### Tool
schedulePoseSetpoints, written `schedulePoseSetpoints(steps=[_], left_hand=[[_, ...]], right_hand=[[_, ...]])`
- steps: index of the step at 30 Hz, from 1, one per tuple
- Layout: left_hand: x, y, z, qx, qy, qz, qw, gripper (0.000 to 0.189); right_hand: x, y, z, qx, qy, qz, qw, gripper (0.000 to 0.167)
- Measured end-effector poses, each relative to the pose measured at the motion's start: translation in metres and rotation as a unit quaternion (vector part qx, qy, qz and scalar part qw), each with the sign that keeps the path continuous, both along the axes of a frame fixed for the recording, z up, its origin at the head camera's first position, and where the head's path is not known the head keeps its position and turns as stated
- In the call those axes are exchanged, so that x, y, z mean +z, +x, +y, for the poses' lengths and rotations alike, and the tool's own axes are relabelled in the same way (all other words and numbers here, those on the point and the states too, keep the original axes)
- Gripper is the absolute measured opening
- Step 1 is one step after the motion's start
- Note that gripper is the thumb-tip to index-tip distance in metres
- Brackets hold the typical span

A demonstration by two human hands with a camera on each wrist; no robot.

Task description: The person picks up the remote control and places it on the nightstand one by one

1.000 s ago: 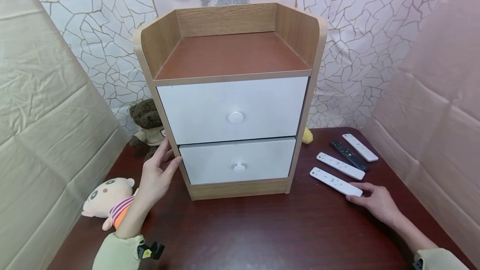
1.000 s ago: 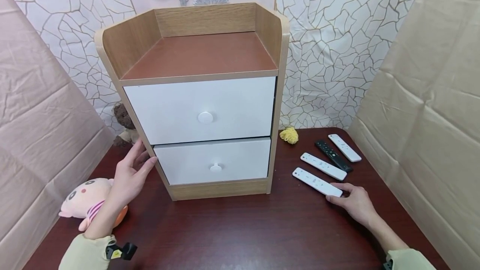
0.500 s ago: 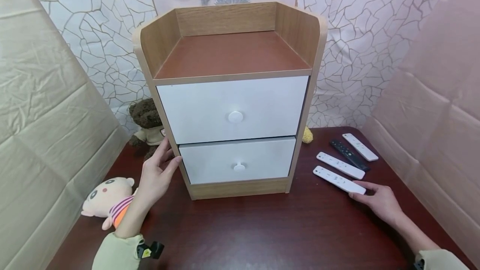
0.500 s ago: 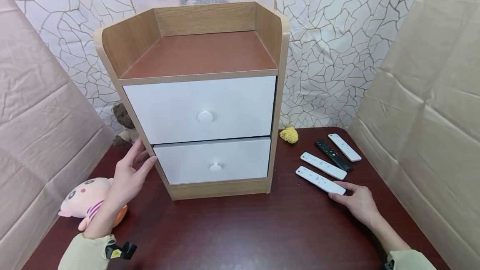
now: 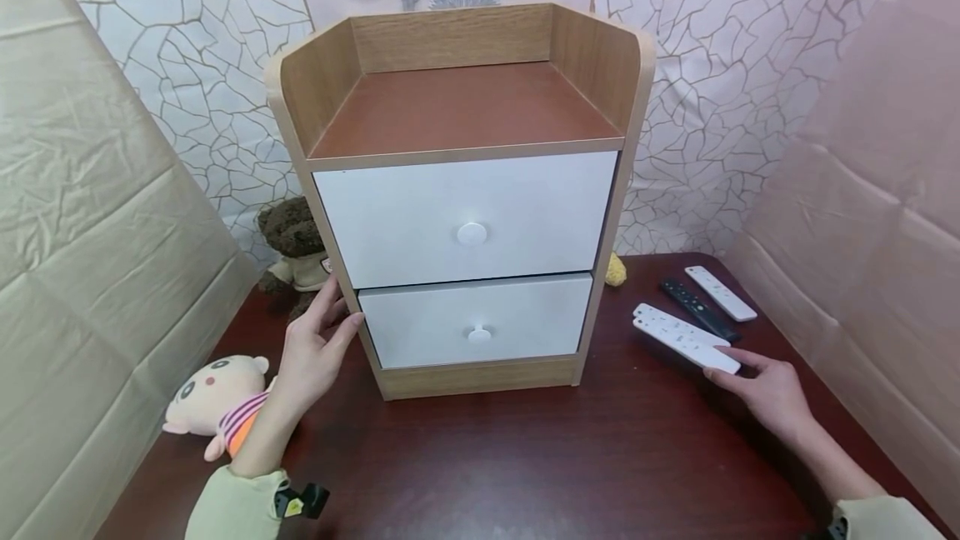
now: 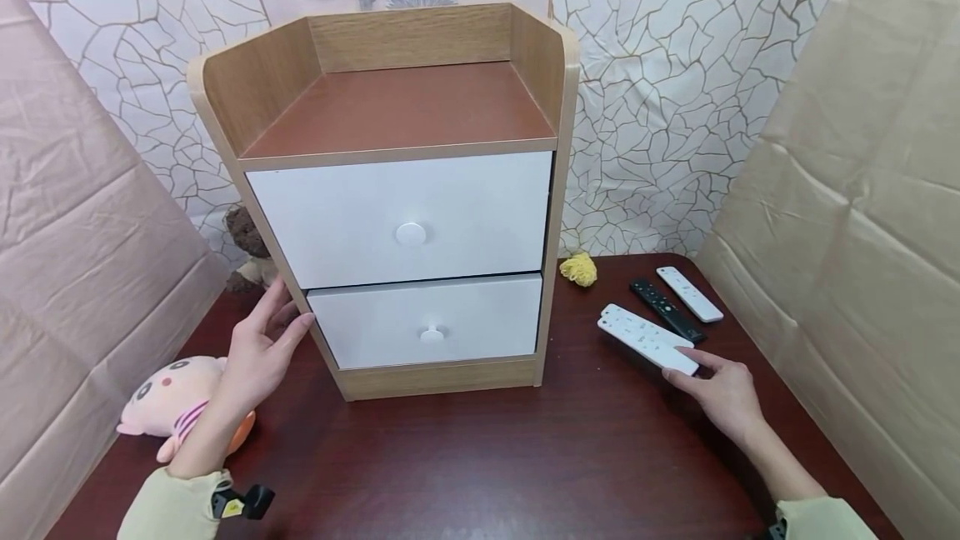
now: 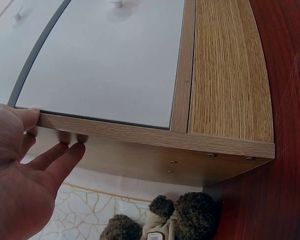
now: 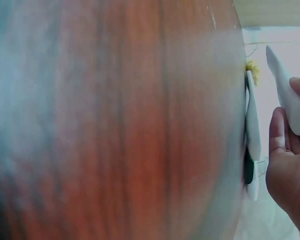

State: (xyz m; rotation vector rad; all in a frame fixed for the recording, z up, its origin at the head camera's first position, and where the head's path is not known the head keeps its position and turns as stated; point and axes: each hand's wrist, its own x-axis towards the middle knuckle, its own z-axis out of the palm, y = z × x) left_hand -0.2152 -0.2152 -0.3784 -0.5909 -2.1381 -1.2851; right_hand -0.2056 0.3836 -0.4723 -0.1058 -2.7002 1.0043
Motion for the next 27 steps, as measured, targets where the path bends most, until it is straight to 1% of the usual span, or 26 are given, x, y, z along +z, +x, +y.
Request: schedulePoseSetpoints(steps=[4,8,14,18,23,27], left_hand=[[0.001,0.001,0.000,0.001,-0.002,0.003,1.0000,0.068],[0.001,0.001,-0.001,0.000,-0.003,-0.001,1.0000,0.067],[0.001,0.001,-0.001,0.000,-0.003,-0.004,1.0000,0.068],[0.001,0.001,-0.001,0.001,-0.004,-0.004,1.0000,0.068],[0.001,0.001,-0.001,0.000,-0.002,-0.009,1.0000,0.067],[0.000,0.001,-0.001,0.000,-0.001,-0.009,1.0000,0.067]], right_hand=[[0.008,0.000,-0.004,-0.010,-0.010,0.011,0.9998,0.060],[0.017,0.003,-0.008,-0.021,-0.024,0.008,0.9994,0.061],[0.031,0.003,-0.010,-0.020,-0.040,0.006,0.9990,0.062],[0.040,0.002,-0.011,-0.021,-0.042,0.025,0.9986,0.061],[0.052,0.001,-0.013,-0.033,-0.075,0.061,0.9948,0.055],[0.064,0.000,-0.014,-0.038,-0.089,0.079,0.9921,0.053]])
